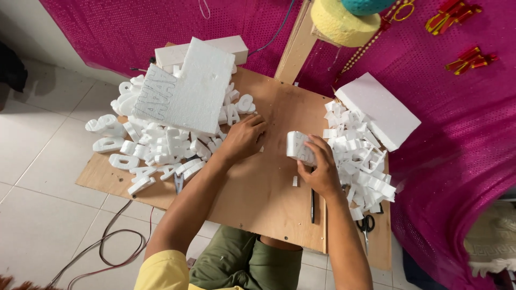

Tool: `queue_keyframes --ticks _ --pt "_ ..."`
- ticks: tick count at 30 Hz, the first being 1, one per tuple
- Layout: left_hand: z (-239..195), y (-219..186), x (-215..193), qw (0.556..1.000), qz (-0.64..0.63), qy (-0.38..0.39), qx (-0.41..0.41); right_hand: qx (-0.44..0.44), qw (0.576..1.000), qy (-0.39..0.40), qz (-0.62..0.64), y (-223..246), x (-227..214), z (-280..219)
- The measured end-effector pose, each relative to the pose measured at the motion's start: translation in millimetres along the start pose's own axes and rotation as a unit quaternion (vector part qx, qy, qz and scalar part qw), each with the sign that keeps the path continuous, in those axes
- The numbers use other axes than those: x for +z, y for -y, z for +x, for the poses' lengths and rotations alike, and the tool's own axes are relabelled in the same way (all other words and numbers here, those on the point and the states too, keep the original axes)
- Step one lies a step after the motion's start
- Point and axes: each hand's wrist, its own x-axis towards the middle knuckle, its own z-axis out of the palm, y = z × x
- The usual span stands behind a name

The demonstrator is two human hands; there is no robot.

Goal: The person is arranging and preparing small foam letters and shapes on a wooden surface to assemble a sign.

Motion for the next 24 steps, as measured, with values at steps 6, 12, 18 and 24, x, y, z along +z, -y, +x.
queue_keyframes --ticks 6,12,18,24 --pt "-3 10 15 0.999 -0.012 -0.004 0.04 0.02 0.999 -0.012 0.028 -9 2 -3" --pt "0 2 5 0.997 -0.055 0.027 0.044 0.025 1.0 -0.001 -0.006 -19 14 -6" --pt "-3 5 -2 0.995 -0.022 0.095 -0.004 -0.005 0.997 0.056 -0.054 -22 29 -11" --pt "-8 22 4 0.992 0.038 0.124 0.001 -0.031 0.993 0.063 -0.094 -18 37 -14"
